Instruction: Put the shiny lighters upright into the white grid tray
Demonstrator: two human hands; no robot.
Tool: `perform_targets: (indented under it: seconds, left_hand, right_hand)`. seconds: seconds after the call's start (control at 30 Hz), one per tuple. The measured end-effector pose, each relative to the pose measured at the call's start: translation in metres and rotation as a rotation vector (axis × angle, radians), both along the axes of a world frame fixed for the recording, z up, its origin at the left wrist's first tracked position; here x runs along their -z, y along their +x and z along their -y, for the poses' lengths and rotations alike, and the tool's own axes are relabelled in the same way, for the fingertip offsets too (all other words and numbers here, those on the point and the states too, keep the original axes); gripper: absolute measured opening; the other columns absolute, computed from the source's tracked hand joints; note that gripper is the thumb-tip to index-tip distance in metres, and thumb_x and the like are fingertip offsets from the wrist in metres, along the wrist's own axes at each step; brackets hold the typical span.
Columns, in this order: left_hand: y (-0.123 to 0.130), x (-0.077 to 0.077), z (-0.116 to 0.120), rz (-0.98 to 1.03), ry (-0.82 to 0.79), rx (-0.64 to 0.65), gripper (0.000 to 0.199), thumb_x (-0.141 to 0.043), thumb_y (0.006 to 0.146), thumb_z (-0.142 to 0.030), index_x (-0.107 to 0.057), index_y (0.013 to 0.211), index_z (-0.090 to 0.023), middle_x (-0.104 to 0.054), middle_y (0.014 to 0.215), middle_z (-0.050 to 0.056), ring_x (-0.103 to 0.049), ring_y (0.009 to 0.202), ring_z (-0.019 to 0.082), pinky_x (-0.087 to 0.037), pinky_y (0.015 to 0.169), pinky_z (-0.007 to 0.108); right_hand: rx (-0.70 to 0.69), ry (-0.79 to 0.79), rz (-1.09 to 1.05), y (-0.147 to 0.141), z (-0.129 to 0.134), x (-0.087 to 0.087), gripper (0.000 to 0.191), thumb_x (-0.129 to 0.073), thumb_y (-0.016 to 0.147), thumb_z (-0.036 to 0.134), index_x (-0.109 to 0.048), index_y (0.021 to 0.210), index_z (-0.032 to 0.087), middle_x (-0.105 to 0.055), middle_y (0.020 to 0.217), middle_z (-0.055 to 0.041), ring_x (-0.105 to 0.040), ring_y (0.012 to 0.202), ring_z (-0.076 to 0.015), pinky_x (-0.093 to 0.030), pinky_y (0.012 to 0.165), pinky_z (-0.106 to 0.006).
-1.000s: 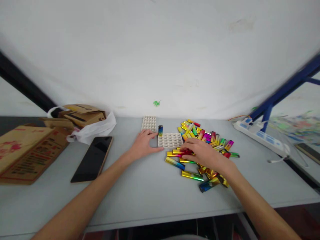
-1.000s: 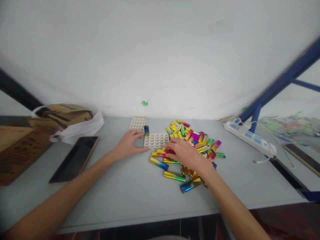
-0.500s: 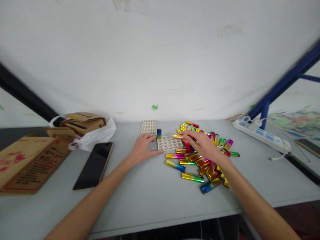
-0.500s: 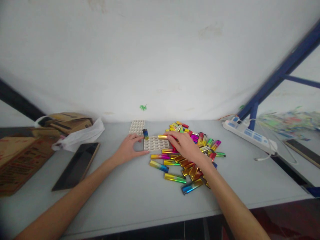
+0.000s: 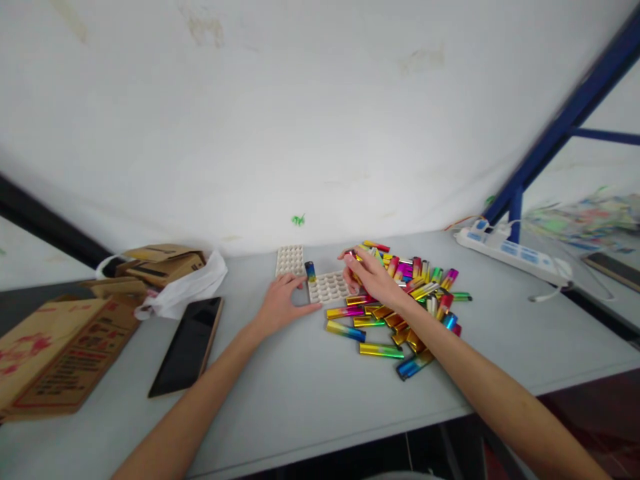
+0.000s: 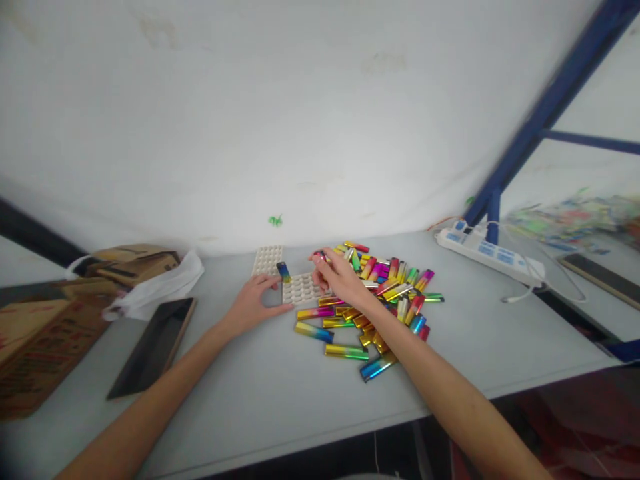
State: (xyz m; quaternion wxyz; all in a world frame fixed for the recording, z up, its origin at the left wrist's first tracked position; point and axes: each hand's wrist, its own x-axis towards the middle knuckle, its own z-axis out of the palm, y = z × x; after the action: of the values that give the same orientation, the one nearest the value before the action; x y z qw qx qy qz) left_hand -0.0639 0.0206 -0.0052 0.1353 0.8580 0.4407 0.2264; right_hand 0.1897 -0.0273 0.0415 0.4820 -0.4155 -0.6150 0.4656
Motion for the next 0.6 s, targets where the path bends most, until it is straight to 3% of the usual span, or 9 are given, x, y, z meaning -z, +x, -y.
perform_targets:
  seconds: [0.1,0.2,0.3,0.5,0.6]
  left_hand:
    - [0.000,0.000,-0.001,0.004,0.000,0.007,0.066,-0.079,0.074,-0.065,-0.070,0.122,-0.021,-0.068,0.104,0.009,-0.064,0.105,0.031,-0.049,0.097,0.045]
    - [0.000,0.000,-0.001,0.000,-0.004,0.012,0.066,-0.078,0.074,-0.066,-0.070,0.122,-0.021,-0.069,0.104,0.009,-0.063,0.105,0.031,-0.049,0.097,0.046]
    - [0.000,-0.001,-0.001,-0.004,-0.003,0.014,0.067,-0.077,0.074,-0.066,-0.070,0.122,-0.020,-0.068,0.105,0.009,-0.063,0.106,0.031,-0.049,0.098,0.046]
    - [0.000,0.000,-0.002,-0.016,0.006,0.012,0.067,-0.076,0.075,-0.067,-0.069,0.122,-0.019,-0.068,0.105,0.010,-0.061,0.107,0.032,-0.047,0.098,0.046]
    - [0.000,0.000,-0.002,-0.020,0.000,0.016,0.067,-0.076,0.075,-0.068,-0.069,0.122,-0.021,-0.068,0.104,0.009,-0.061,0.105,0.031,-0.047,0.097,0.045]
  right_hand:
    - [-0.017,-0.085,-0.092,-0.007,0.007,-0.004,0.045,-0.055,0.094,0.070,-0.053,0.106,0.026,-0.034,0.062,0.0099,-0.029,0.046,-0.0100,-0.025,0.043,-0.022]
    - [0.012,-0.189,-0.134,-0.015,0.011,-0.006,0.056,-0.045,0.092,0.080,-0.048,0.081,0.024,-0.027,0.061,0.0086,-0.021,0.046,-0.0092,-0.017,0.042,-0.022]
    - [0.086,-0.275,-0.157,-0.023,0.010,-0.002,0.066,-0.033,0.093,0.083,-0.031,0.061,0.025,-0.021,0.052,0.0076,-0.017,0.045,-0.0095,-0.014,0.042,-0.025]
    - [0.171,-0.312,-0.134,-0.029,0.007,0.006,0.054,-0.036,0.101,0.051,-0.025,0.055,0.026,-0.020,0.047,0.0060,-0.018,0.042,-0.0105,-0.017,0.040,-0.025]
    - [0.185,-0.297,-0.076,-0.029,0.008,0.008,0.050,-0.036,0.101,0.045,-0.027,0.056,0.026,-0.024,0.048,0.0050,-0.021,0.043,-0.0113,-0.020,0.041,-0.025]
